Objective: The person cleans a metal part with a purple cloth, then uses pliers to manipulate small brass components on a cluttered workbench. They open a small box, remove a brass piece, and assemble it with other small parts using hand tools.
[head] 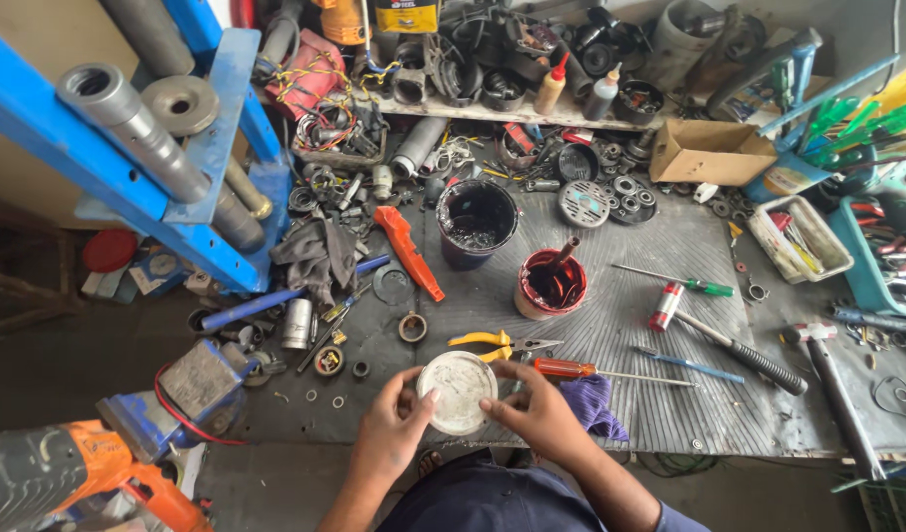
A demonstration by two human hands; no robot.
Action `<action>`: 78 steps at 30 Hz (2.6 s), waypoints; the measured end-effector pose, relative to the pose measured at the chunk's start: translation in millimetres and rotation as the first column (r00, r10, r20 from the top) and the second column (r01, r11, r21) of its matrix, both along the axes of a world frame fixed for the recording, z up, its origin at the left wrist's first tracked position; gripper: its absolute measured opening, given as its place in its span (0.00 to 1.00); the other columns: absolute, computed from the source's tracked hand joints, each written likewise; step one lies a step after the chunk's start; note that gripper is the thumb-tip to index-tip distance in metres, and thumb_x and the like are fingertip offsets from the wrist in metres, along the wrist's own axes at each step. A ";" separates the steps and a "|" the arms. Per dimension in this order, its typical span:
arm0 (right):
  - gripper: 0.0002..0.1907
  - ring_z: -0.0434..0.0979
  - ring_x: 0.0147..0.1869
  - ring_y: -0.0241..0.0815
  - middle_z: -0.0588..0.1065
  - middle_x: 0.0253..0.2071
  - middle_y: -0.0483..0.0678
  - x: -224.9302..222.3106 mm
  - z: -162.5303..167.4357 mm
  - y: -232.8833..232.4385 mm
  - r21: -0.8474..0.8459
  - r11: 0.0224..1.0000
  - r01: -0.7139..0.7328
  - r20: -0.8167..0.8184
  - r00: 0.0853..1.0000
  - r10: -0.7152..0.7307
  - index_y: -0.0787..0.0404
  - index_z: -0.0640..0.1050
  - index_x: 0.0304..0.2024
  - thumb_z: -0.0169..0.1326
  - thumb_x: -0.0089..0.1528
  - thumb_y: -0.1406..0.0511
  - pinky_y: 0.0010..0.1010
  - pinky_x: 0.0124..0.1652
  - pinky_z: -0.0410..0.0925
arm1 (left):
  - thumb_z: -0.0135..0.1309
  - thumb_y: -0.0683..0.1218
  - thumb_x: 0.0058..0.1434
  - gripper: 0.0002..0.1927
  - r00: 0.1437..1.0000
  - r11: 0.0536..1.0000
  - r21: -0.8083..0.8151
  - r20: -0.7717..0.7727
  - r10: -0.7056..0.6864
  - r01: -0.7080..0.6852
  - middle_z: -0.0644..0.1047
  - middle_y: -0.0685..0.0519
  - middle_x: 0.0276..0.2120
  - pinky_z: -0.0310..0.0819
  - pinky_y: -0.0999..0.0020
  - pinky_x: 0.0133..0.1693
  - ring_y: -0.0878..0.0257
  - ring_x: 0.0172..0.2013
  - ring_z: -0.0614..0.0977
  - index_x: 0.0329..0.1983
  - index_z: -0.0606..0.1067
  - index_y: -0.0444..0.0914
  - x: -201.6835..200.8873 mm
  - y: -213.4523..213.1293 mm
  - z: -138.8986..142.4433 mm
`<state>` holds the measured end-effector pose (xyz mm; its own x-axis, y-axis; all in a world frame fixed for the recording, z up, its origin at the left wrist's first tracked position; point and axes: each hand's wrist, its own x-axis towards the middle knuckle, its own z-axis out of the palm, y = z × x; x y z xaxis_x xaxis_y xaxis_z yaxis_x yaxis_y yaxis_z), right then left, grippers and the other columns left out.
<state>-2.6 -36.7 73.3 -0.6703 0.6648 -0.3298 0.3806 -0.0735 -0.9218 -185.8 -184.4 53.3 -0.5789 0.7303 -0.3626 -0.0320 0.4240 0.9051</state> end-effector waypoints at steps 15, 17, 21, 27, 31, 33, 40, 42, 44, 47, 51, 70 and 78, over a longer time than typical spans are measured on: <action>0.25 0.83 0.27 0.40 0.81 0.34 0.51 -7.9 -21.3 17.5 -0.499 0.866 -0.003 -0.142 0.987 -0.078 0.66 0.72 0.61 0.54 0.64 0.60 0.30 0.29 0.76 | 0.63 0.50 0.59 0.20 0.983 0.980 0.197 0.175 -0.059 0.023 0.73 0.56 0.19 0.67 0.75 0.19 0.72 0.17 0.73 0.47 0.77 0.33 -10.8 12.6 -31.1; 0.22 0.79 0.25 0.37 0.80 0.31 0.50 -11.3 -26.9 23.4 -0.483 0.875 -0.014 -0.171 0.982 -0.078 0.67 0.75 0.57 0.54 0.66 0.59 0.27 0.27 0.74 | 0.62 0.51 0.59 0.16 0.972 0.984 0.179 0.234 -0.033 -0.010 0.72 0.56 0.17 0.61 0.74 0.17 0.71 0.15 0.70 0.38 0.77 0.33 -14.8 19.8 -34.6; 0.17 0.75 0.23 0.32 0.80 0.29 0.45 -14.7 -39.6 23.5 -0.451 0.890 0.063 -0.155 0.977 -0.148 0.67 0.81 0.49 0.57 0.64 0.61 0.24 0.25 0.71 | 0.61 0.51 0.62 0.15 0.963 0.959 0.259 0.265 0.047 -0.118 0.72 0.59 0.18 0.53 0.76 0.19 0.75 0.17 0.65 0.28 0.75 0.35 -10.7 32.3 -46.9; 0.14 0.73 0.25 0.29 0.79 0.28 0.44 -28.4 -50.6 16.8 -0.379 0.904 0.197 -0.138 0.954 -0.266 0.69 0.82 0.39 0.60 0.64 0.61 0.21 0.26 0.65 | 0.59 0.49 0.66 0.17 0.937 0.919 0.313 0.323 0.135 -0.240 0.71 0.62 0.19 0.55 0.76 0.22 0.78 0.21 0.65 0.25 0.72 0.36 0.8 37.2 -58.7; 0.13 0.75 0.29 0.28 0.81 0.31 0.45 -31.4 -46.4 15.9 -0.312 0.928 0.206 -0.128 0.958 -0.256 0.67 0.83 0.40 0.60 0.65 0.61 0.20 0.29 0.67 | 0.60 0.49 0.65 0.15 0.952 0.935 0.253 0.243 0.187 -0.248 0.67 0.61 0.18 0.52 0.75 0.21 0.76 0.19 0.62 0.28 0.73 0.34 1.8 38.9 -57.1; 0.14 0.76 0.32 0.26 0.81 0.33 0.44 -27.4 -40.4 11.9 -0.213 0.959 0.187 -0.163 0.961 -0.223 0.69 0.83 0.42 0.59 0.67 0.61 0.19 0.32 0.69 | 0.59 0.48 0.64 0.13 0.956 0.940 0.255 0.244 0.165 -0.228 0.68 0.60 0.17 0.52 0.75 0.19 0.76 0.17 0.63 0.31 0.75 0.34 1.4 38.3 -54.4; 0.27 0.82 0.34 0.38 0.79 0.46 0.51 2.9 -1.4 15.3 -0.476 0.878 -0.041 -0.152 0.988 -0.036 0.61 0.69 0.64 0.56 0.63 0.61 0.28 0.33 0.79 | 0.57 0.49 0.64 0.14 0.965 0.950 0.264 0.244 0.100 -0.165 0.73 0.59 0.19 0.60 0.77 0.20 0.76 0.19 0.70 0.38 0.77 0.31 9.0 34.0 -38.2; 0.32 0.83 0.40 0.38 0.77 0.54 0.51 14.1 10.9 19.5 -0.417 0.900 -0.126 -0.226 0.974 0.032 0.64 0.65 0.66 0.60 0.61 0.65 0.29 0.36 0.79 | 0.59 0.50 0.62 0.15 0.983 0.961 0.250 0.168 0.075 -0.116 0.72 0.59 0.18 0.58 0.77 0.20 0.75 0.18 0.68 0.41 0.78 0.31 15.2 37.2 -30.9; 0.33 0.82 0.44 0.39 0.77 0.54 0.53 34.2 22.8 23.1 -0.438 0.893 -0.102 -0.270 0.963 -0.022 0.65 0.67 0.67 0.60 0.60 0.66 0.31 0.38 0.78 | 0.59 0.51 0.61 0.19 0.988 0.970 0.243 0.154 -0.034 -0.005 0.74 0.56 0.19 0.63 0.76 0.21 0.73 0.19 0.72 0.45 0.78 0.31 23.3 39.1 -22.7; 0.33 0.79 0.55 0.40 0.77 0.57 0.53 67.7 37.3 41.5 -0.434 0.899 -0.055 -0.362 0.925 -0.118 0.68 0.68 0.66 0.60 0.59 0.69 0.32 0.50 0.75 | 0.56 0.54 0.61 0.25 0.922 0.917 0.386 0.312 -0.231 0.099 0.78 0.54 0.27 0.67 0.75 0.24 0.72 0.22 0.75 0.55 0.73 0.32 42.4 53.7 -14.0; 0.33 0.81 0.54 0.45 0.79 0.54 0.53 128.3 54.4 80.8 -0.570 0.804 0.170 -0.290 0.874 -0.390 0.68 0.70 0.64 0.57 0.55 0.70 0.38 0.52 0.73 | 0.53 0.53 0.65 0.30 0.807 0.820 0.551 0.409 -0.427 0.155 0.77 0.52 0.30 0.72 0.74 0.28 0.70 0.25 0.77 0.65 0.67 0.33 76.4 80.5 -7.2; 0.19 0.79 0.37 0.40 0.78 0.49 0.50 139.3 45.0 383.6 -0.310 0.797 0.519 -0.510 0.616 -0.600 0.59 0.70 0.64 0.47 0.71 0.63 0.35 0.43 0.76 | 0.68 0.53 0.53 0.31 0.665 0.790 0.073 -0.590 -0.459 0.609 0.72 0.47 0.57 0.70 0.55 0.54 0.47 0.56 0.76 0.58 0.74 0.39 178.3 152.4 7.2; 0.23 0.72 0.37 0.35 0.69 0.51 0.49 161.0 16.7 359.0 0.233 0.580 0.780 -0.403 0.620 -0.673 0.61 0.62 0.66 0.51 0.72 0.60 0.33 0.35 0.68 | 0.67 0.52 0.53 0.29 0.749 0.983 0.182 -0.651 0.124 -0.005 0.77 0.45 0.50 0.69 0.54 0.55 0.47 0.52 0.76 0.55 0.72 0.37 198.9 172.3 9.8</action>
